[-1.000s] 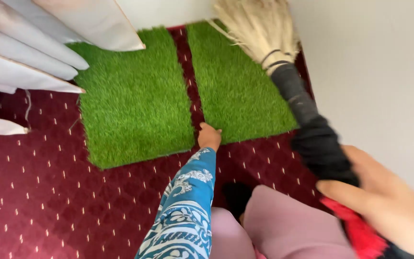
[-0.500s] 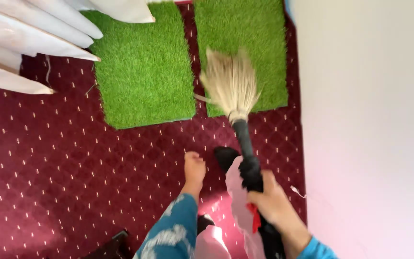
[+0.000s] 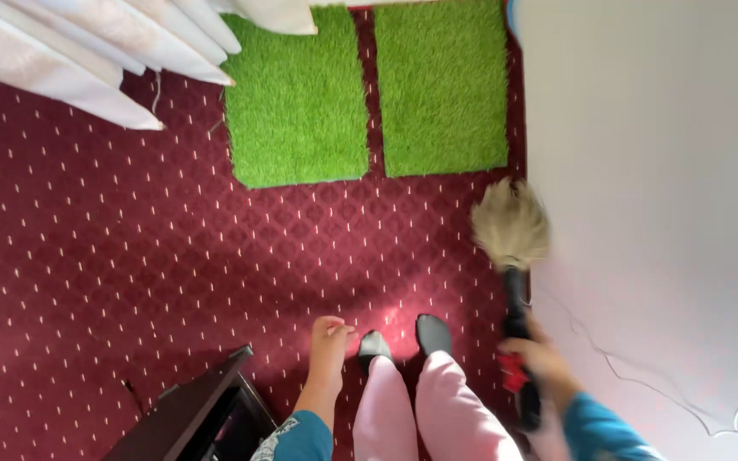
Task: Clean the floor with a broom and organize items on a computer desk.
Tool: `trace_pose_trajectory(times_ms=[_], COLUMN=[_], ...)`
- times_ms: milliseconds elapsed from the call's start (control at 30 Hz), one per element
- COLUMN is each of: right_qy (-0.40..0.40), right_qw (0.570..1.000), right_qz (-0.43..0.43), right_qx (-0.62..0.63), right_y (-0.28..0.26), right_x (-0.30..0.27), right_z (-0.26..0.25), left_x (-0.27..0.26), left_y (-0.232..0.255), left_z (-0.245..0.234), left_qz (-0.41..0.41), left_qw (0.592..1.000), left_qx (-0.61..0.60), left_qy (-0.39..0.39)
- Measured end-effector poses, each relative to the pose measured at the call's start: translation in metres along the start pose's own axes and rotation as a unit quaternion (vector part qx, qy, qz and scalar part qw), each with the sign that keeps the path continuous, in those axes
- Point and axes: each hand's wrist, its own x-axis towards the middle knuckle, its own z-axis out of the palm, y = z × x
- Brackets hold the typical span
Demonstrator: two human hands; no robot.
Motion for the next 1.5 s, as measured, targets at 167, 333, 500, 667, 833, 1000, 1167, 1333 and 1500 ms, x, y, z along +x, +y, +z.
trace_pose_trajectory(times_ms=[167, 333, 500, 667, 833, 1000, 1167, 1333, 1500], right_qy=[-0.158, -0.38, -0.239, -0.131, -0.128, -0.38, -0.332, -0.193, -0.259], right_qw=[0.986, 0.92, 0.962, 0.99, 0.986, 0.891, 0.88, 0.978, 0.896], right_qz=[-0.059, 0.022, -0.033, -0.009, -0.096, -0.014, -0.289, -0.085, -0.132], right_qx=[-0.002, -0.091, -0.126, 0.042, -0.048, -0.247, -0.176, -0.016, -0.336], right_y=[0.076, 0.03, -0.002, 0.02, 0.057, 0.004, -0.066, -0.055, -0.014], right_x=[0.001, -0.064, -0.059, 0.054, 0.012, -0.052, -0.045, 0.087, 0.057], right_z=[0.159, 0.12, 0.001, 0.028, 0.152, 0.138, 0.059, 0.049, 0.166], left_x=[-0.003, -0.031, -0.047, -0.048, -0.033, -0.042, -0.054, -0.044, -0.037], left_y=[-0.03, -0.018, -0.014, -0.007, -0.025, -0.015, 0.004, -0.001, 0.007], left_z=[-0.019, -0.008, 0.002, -0.005, -0.022, -0.031, -0.034, -0.056, -0.072], left_qz=[0.027, 0.125, 0.21, 0.202, 0.253, 0.232, 0.222, 0.202, 0.197], left_qw=[0.998, 0.978, 0.957, 0.959, 0.944, 0.939, 0.938, 0.935, 0.936], left_qx=[-0.03, -0.08, -0.045, -0.079, -0.083, -0.123, -0.131, -0.158, -0.145], left_qy=[0.044, 0.149, 0.197, 0.184, 0.193, 0.223, 0.23, 0.244, 0.254])
